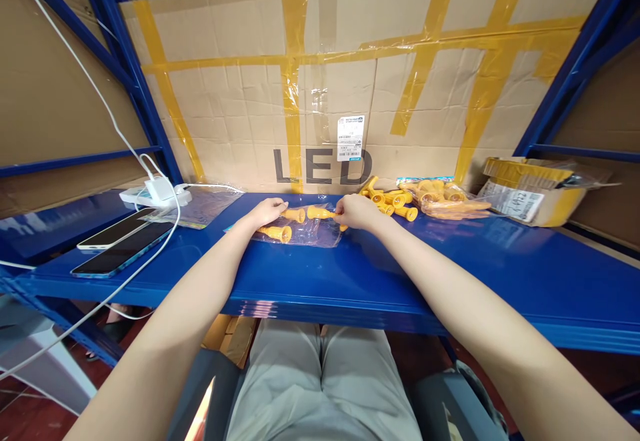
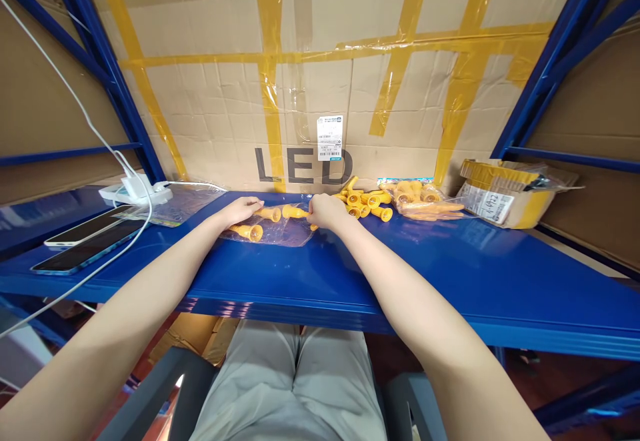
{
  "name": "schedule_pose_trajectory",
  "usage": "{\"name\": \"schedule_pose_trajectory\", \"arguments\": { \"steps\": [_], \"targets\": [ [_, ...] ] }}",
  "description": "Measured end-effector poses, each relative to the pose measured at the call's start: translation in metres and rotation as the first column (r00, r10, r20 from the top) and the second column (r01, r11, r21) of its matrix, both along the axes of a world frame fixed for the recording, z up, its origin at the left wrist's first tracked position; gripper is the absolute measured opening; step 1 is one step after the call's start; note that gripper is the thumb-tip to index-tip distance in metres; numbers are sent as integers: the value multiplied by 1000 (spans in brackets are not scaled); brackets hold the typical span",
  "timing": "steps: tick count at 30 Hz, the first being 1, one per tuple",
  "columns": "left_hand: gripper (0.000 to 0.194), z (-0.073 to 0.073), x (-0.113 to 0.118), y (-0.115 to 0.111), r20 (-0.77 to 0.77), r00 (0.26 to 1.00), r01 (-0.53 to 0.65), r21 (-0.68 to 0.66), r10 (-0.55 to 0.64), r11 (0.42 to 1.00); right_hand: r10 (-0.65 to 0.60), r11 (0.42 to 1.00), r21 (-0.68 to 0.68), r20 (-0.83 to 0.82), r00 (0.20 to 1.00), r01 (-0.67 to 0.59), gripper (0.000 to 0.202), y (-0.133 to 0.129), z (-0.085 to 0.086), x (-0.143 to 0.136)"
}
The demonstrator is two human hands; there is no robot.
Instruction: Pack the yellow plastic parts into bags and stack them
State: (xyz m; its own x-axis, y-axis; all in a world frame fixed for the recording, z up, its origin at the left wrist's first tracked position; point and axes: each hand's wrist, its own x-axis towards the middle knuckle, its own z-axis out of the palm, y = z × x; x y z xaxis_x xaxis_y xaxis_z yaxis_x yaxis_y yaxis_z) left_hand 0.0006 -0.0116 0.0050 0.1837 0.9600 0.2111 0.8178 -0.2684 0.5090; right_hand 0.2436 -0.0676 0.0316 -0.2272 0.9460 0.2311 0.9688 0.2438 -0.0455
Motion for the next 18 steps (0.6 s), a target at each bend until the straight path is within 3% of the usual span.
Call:
{"name": "schedule_pose_trajectory", "arguments": {
  "steps": [10, 15, 18],
  "targets": [
    [36, 0, 2, -1, 1, 999, -33, -28, 33, 999, -17, 1000, 23, 42, 999, 16, 21, -5, -3, -9],
    [39, 1, 4, 1, -14, 966, -259, 7, 259, 966, -31, 997, 67, 47, 998, 28, 25, -4, -10, -17],
    [48, 0, 3, 2, -57, 951, -306, -55, 302, 951, -39, 996, 76, 27, 999, 37, 29, -3, -15, -22]
  ]
}}
